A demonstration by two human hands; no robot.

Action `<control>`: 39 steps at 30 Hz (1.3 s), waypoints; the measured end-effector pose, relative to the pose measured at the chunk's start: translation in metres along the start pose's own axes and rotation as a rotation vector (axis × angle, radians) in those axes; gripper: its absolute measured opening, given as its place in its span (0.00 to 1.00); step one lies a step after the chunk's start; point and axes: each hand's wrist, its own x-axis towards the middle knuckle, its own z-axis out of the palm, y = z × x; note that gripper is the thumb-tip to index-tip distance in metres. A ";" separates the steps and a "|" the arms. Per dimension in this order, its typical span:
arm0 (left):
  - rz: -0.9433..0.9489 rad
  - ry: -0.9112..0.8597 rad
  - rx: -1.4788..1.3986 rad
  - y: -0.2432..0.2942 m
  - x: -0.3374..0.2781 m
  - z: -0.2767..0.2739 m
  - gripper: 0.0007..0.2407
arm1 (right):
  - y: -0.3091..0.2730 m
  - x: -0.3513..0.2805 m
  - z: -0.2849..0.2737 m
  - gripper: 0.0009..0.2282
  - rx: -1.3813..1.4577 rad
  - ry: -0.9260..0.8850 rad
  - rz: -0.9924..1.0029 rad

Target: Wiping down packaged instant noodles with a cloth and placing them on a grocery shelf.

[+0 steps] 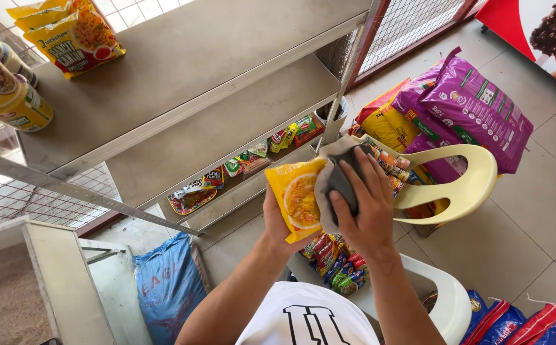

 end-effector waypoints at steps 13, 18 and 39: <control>-0.060 -0.012 0.002 0.020 -0.018 -0.005 0.37 | -0.055 -0.017 0.008 0.25 -0.043 -0.087 -0.279; -0.051 0.027 0.026 0.028 -0.021 0.006 0.37 | -0.049 -0.013 0.008 0.25 -0.063 -0.036 -0.052; -0.402 0.103 0.155 0.083 -0.072 -0.035 0.26 | -0.131 -0.012 0.063 0.24 -0.202 0.117 0.235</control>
